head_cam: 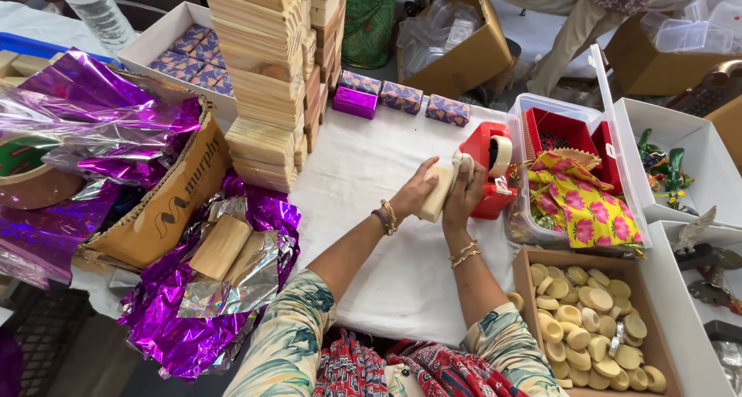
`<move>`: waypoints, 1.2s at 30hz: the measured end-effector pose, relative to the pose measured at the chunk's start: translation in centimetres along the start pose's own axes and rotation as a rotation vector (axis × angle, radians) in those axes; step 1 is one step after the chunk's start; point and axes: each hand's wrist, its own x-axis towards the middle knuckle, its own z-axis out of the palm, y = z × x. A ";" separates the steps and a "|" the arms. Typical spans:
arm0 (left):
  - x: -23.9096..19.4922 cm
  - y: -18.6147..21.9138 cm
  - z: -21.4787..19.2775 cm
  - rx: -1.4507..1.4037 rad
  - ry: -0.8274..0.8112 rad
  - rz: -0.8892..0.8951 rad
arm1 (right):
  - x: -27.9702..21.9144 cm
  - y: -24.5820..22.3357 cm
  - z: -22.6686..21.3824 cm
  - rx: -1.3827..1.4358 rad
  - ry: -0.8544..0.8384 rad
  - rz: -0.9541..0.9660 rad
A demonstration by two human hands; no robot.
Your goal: The person wipes a small rectangular wooden block with a white cloth on a table. They rotate the block to clean different sides and edges. The table is cluttered with stacks of similar wooden blocks, purple foil, and other craft supplies.
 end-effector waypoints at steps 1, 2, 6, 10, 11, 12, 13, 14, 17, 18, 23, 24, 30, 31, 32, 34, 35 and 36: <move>0.4 -0.9 -0.4 -0.003 -0.002 -0.001 | -0.3 0.7 0.1 -0.003 0.001 0.001; 0.7 -1.8 -0.9 -0.003 0.063 0.046 | -0.7 1.3 0.3 -0.015 -0.025 -0.005; 0.0 3.5 -3.4 -0.161 0.357 0.014 | -3.3 0.8 2.0 -0.077 -0.232 0.089; -0.5 4.1 -4.0 -0.331 0.428 -0.209 | -3.4 -1.5 2.4 0.019 -0.373 0.234; -0.1 2.9 -3.6 -0.356 0.329 -0.164 | -2.8 -1.1 2.2 0.033 -0.319 0.188; 0.2 1.8 -3.3 -0.379 0.228 -0.120 | -2.2 -0.7 2.0 0.047 -0.265 0.141; 0.4 1.0 -2.5 -0.381 0.225 -0.121 | -1.6 -0.1 1.5 0.043 -0.263 0.140; 0.5 0.3 -1.8 -0.346 0.145 -0.088 | -0.9 0.4 0.9 0.053 -0.176 0.083; 0.0 0.8 -0.7 -0.267 0.079 -0.046 | -0.6 0.9 0.5 0.068 -0.069 0.026; -0.2 1.5 -0.6 -0.222 0.097 -0.032 | -0.6 0.8 0.6 0.078 -0.051 0.025; 0.8 1.1 -5.0 -0.328 0.372 -0.083 | -3.4 -0.8 2.9 0.082 -0.279 0.205; 0.9 0.3 -6.0 -0.378 0.448 -0.095 | -3.8 -0.6 3.1 0.101 -0.377 0.231; 1.8 -1.9 -2.5 -0.314 0.255 -0.142 | -1.1 1.4 1.3 0.175 -0.214 0.206; 2.0 -3.4 -2.0 -0.316 0.251 -0.146 | -0.8 1.7 0.9 0.171 -0.210 0.208; 2.3 -5.0 -1.5 -0.293 0.181 -0.109 | -0.6 2.1 0.6 0.216 -0.135 0.173; 2.8 -6.4 -1.2 -0.271 0.106 -0.070 | -0.4 2.1 0.4 0.258 -0.059 0.134; 2.9 -6.4 -1.5 -0.248 0.160 -0.068 | -0.8 1.8 0.5 0.235 -0.081 0.141; 3.1 -6.4 -1.7 -0.225 0.214 -0.066 | -1.1 1.5 0.6 0.213 -0.104 0.149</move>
